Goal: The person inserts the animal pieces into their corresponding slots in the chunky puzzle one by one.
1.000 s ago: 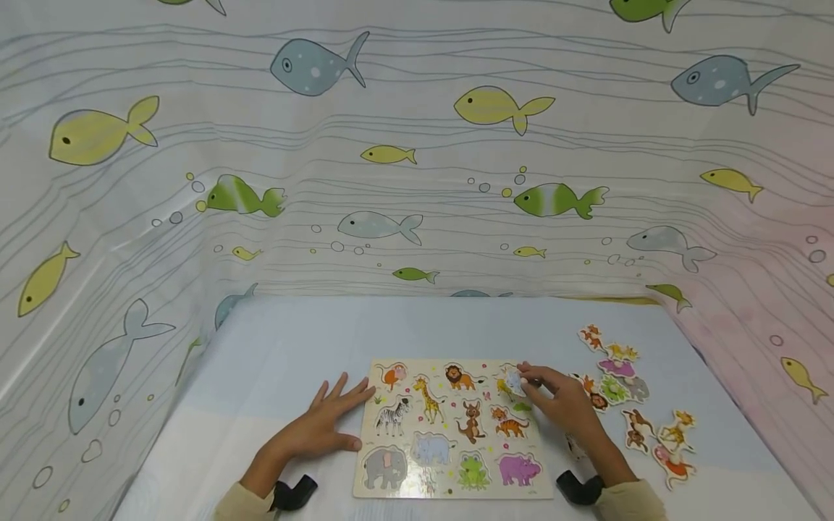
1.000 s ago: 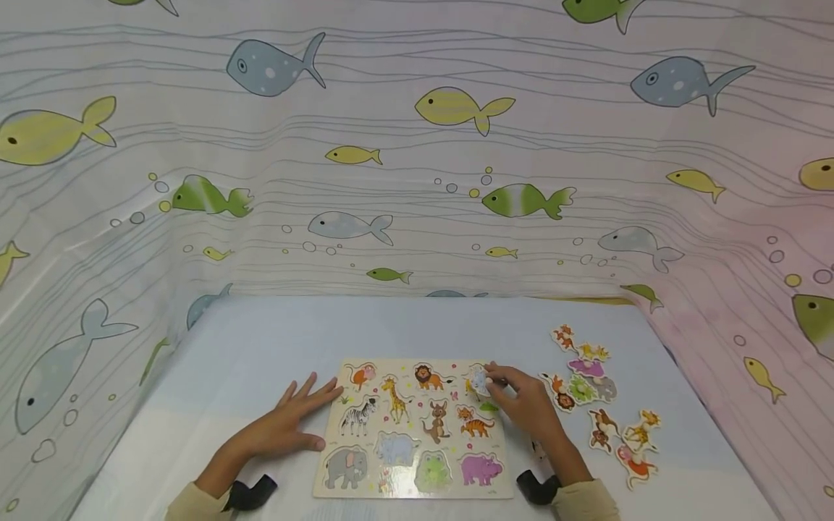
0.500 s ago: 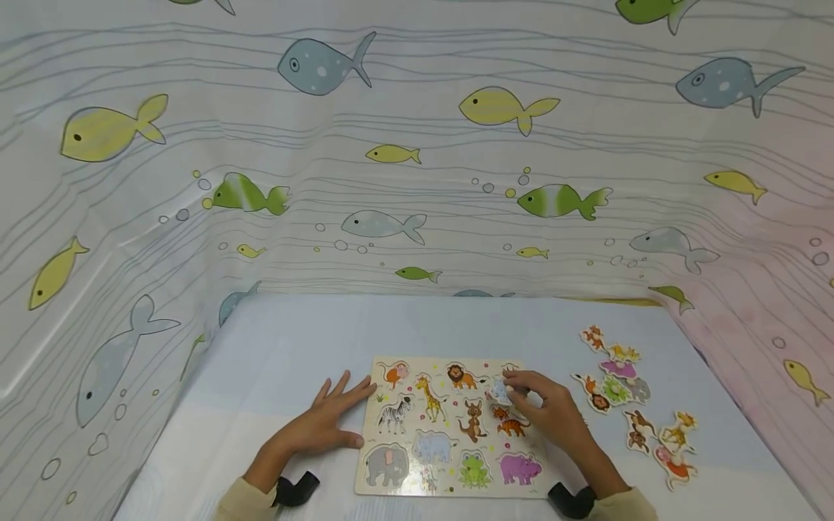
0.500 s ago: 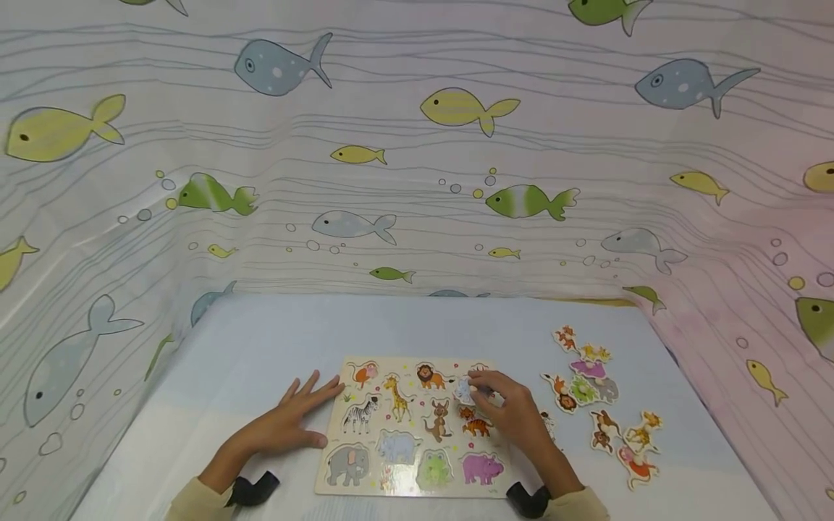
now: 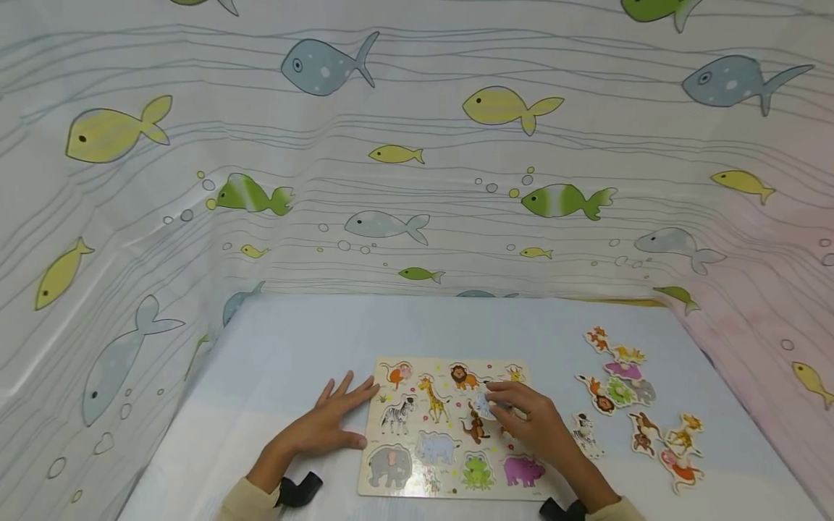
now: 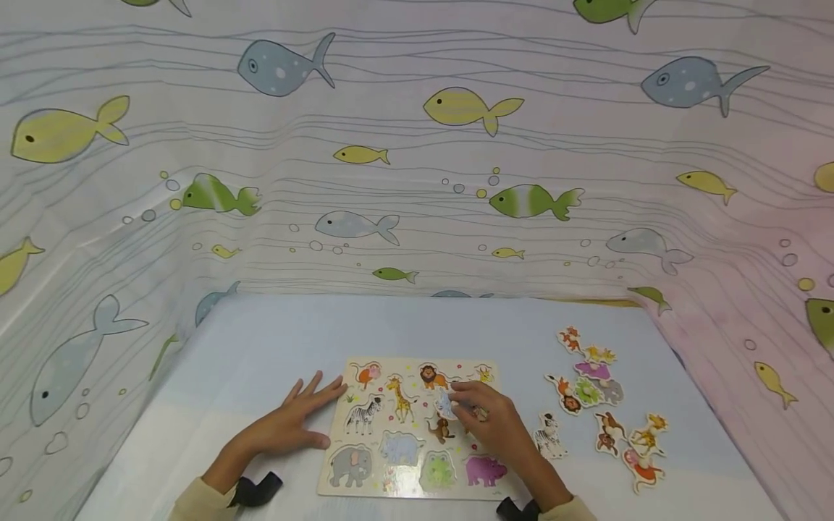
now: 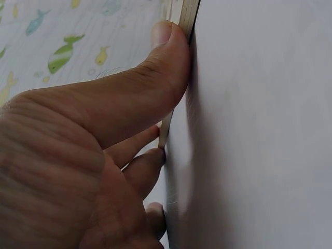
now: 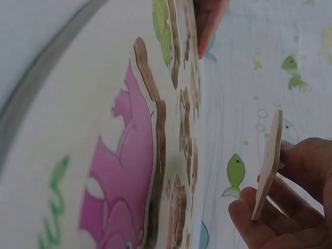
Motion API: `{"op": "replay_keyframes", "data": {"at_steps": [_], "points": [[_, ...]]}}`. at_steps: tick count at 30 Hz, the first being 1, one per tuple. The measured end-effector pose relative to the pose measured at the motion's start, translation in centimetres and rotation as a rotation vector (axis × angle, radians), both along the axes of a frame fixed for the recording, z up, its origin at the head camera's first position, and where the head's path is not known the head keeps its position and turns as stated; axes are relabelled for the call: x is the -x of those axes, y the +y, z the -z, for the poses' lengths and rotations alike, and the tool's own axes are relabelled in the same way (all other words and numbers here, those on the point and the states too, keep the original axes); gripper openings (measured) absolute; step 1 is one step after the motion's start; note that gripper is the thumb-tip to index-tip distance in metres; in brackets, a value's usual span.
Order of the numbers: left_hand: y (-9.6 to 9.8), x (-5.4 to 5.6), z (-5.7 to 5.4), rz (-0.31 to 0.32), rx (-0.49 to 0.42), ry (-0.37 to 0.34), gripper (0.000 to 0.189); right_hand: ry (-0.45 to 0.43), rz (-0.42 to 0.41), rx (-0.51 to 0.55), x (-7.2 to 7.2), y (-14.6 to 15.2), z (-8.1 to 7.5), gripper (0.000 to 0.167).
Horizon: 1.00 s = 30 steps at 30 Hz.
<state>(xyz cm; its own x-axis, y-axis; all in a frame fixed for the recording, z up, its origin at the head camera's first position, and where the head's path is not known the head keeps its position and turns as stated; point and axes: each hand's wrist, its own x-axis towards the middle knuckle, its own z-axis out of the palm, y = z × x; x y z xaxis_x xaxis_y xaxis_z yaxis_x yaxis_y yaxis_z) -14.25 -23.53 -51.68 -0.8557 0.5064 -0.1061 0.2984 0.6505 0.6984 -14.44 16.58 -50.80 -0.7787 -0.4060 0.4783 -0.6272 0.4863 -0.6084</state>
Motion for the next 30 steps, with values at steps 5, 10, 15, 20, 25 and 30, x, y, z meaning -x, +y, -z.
{"op": "replay_keyframes", "data": {"at_steps": [5, 10, 15, 20, 25, 30], "points": [[0.1, 0.1, 0.0, 0.008, 0.007, 0.010, 0.094, -0.003, -0.045, 0.017, -0.2, -1.0, 0.0, 0.027], [0.1, 0.1, 0.0, 0.007, 0.018, 0.014, 0.094, 0.002, -0.097, 0.042, -0.5, -2.0, 0.2, 0.026], [0.1, 0.1, 0.0, 0.008, 0.016, 0.008, 0.094, 0.013, -0.140, 0.044, -0.9, -3.0, 0.3, 0.027], [0.0, 0.1, 0.2, 0.010, 0.021, 0.015, 0.095, -0.013, -0.123, 0.006, -1.3, -4.0, 0.3, 0.027], [-0.1, 0.0, 0.2, 0.014, 0.024, 0.013, 0.095, -0.031, -0.092, -0.030, -1.8, -4.8, 0.4, 0.026], [-0.1, 0.1, 0.2, 0.018, 0.025, 0.010, 0.095, -0.060, -0.104, -0.018, -2.0, -5.4, 0.4, 0.025]]}}
